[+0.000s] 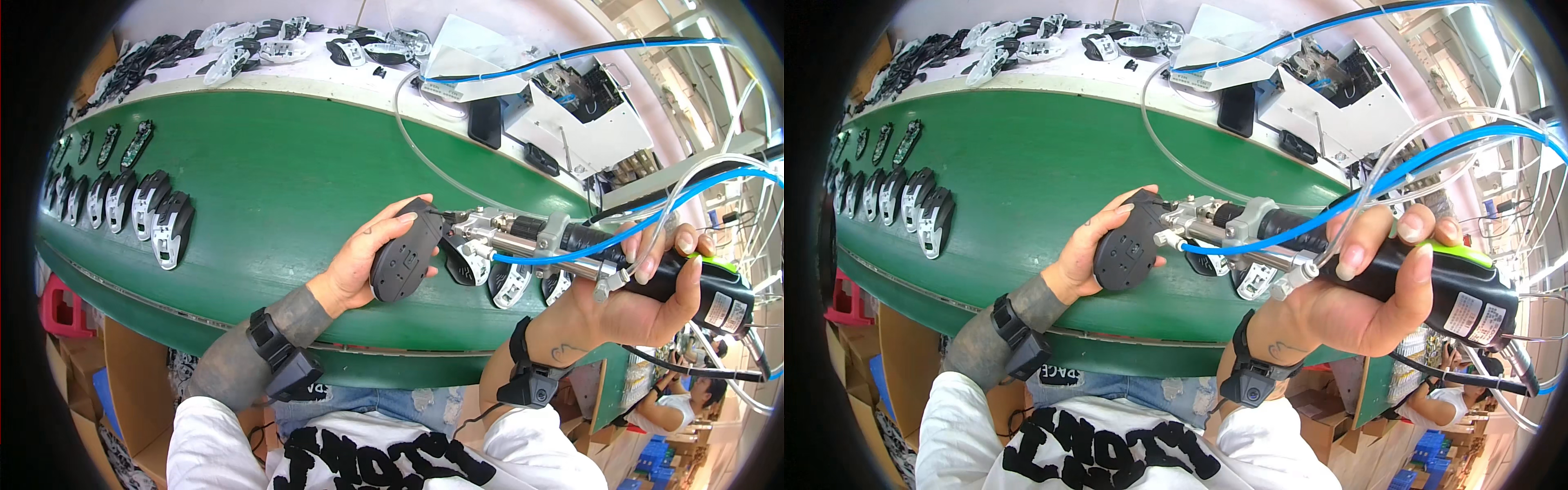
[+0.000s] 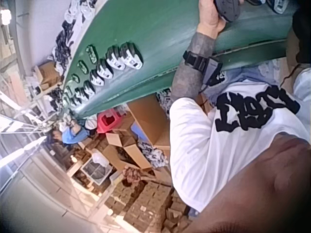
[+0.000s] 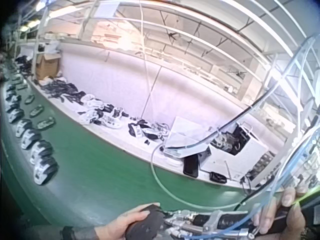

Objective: Assemble computer mice on a conveyor belt using an electric screwdriver.

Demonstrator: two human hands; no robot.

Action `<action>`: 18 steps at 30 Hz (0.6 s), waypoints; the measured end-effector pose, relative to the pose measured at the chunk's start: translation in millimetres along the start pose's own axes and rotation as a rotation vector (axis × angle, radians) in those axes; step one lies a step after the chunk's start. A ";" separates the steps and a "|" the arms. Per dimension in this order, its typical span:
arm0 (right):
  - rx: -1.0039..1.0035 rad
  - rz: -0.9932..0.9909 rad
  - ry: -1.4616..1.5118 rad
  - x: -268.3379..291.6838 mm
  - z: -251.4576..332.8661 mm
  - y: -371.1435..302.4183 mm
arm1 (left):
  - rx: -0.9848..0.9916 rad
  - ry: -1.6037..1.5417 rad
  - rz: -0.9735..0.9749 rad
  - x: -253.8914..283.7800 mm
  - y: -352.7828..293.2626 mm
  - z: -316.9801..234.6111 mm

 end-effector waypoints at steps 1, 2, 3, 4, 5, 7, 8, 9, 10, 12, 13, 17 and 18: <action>0.018 -0.036 -0.041 1.3 2.4 -0.5 | -0.020 0.073 -0.008 1.8 0.7 0.1; 0.016 -0.039 -0.043 1.6 3.8 -0.4 | -0.015 0.072 -0.009 2.8 2.1 2.6; 0.011 -0.047 -0.037 2.8 5.0 0.1 | -0.084 0.066 -0.077 7.8 3.6 0.3; 0.008 -0.052 -0.030 4.2 6.6 2.0 | -0.154 0.058 -0.143 11.6 4.6 -3.5; 0.006 -0.052 -0.032 8.0 9.6 4.4 | -0.153 0.056 -0.143 12.7 5.8 -5.1; 0.013 0.021 0.088 10.3 15.2 7.9 | -0.147 -0.012 -0.253 25.8 5.8 -11.8; 0.010 0.038 0.105 10.3 15.0 7.5 | -0.156 -0.032 -0.236 25.8 5.3 -15.8; 0.006 0.036 0.111 11.2 12.1 6.4 | -0.160 -0.030 -0.242 26.1 3.6 -19.5; -0.004 0.017 0.072 10.9 11.6 6.1 | -0.161 -0.080 -0.205 20.9 5.4 -20.2; 0.017 -0.029 -0.026 8.7 12.0 4.4 | -0.150 -0.135 -0.155 14.7 8.0 -18.5; 0.013 -0.087 -0.031 8.9 5.5 2.1 | -0.158 -0.139 -0.139 15.6 5.3 -19.4; 0.024 -0.081 -0.029 4.6 -1.3 -0.8 | -0.158 -0.153 -0.072 11.1 2.0 -18.9; 0.027 -0.095 -0.045 5.5 0.1 -0.4 | -0.156 -0.155 -0.069 9.0 3.3 -17.6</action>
Point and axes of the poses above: each hand's wrist, its own y-axis towards the middle knuckle, its own x-axis out of the back of the hand, z = x × y, the point moved 7 cm from there along y, towards the middle knuckle, and after that the axes turned 1 degree about -z, right-handed, at the moved point
